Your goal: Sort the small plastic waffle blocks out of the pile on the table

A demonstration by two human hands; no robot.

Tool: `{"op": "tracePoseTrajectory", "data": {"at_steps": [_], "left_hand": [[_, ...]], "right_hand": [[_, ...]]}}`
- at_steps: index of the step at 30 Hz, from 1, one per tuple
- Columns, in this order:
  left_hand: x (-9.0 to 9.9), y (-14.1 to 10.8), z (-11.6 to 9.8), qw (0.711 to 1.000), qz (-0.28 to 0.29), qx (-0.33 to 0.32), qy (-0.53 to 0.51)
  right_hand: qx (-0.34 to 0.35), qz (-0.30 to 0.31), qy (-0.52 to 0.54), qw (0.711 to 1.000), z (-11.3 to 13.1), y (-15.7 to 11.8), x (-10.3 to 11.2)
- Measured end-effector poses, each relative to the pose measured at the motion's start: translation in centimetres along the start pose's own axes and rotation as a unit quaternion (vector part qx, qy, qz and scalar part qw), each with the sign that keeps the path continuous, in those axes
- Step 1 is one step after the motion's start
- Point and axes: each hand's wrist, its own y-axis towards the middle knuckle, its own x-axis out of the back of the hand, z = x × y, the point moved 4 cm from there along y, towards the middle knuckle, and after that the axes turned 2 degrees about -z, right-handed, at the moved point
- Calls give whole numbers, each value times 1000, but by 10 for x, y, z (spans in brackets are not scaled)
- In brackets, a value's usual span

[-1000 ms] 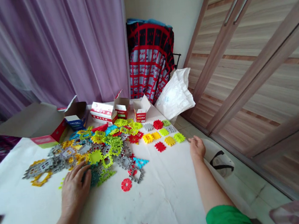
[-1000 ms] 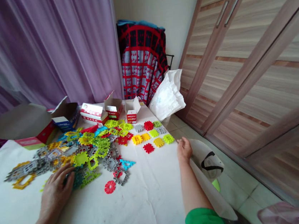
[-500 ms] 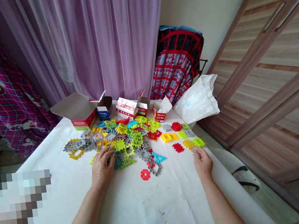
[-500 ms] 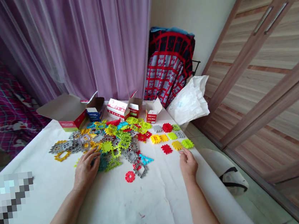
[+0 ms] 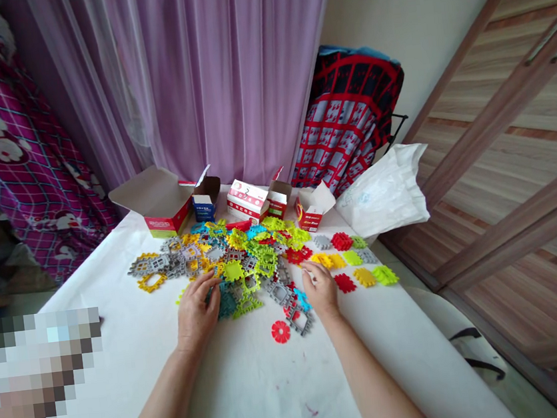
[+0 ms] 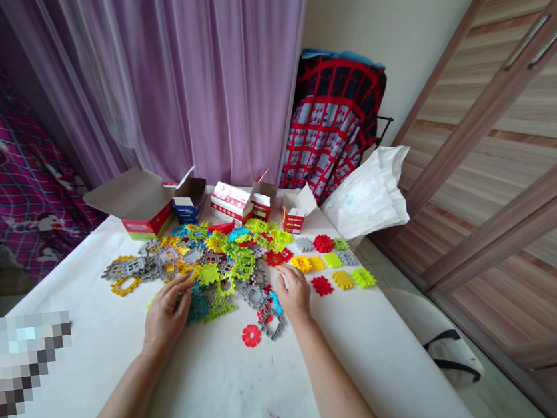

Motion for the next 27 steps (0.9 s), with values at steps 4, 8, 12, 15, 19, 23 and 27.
{"op": "tracePoseTrajectory", "data": {"at_steps": [4,8,12,15,19,23,27], "left_hand": [[0,0,0,1000,5,1,0],[-1,0,1,1000,10,5,0],[0,1,0,1000,13,10,1],[1,1,-1,1000,18,6,2],[2,2,-1,1000,23,-1,8],[0,2,0,1000,27,2,13],[0,2,1,1000,25,1,11]], "right_hand": [[61,85,-15,994,28,24,-29],[97,195,-45,975,48,39,-50],[65,256,-79,961,54,47,-61],[30,240,-48,969,53,49,-61],[-141,188,181,955,38,44,-50],[-364,188,390,824,28,26,-32],[-426,191,453,760,30,14,-13]]}}
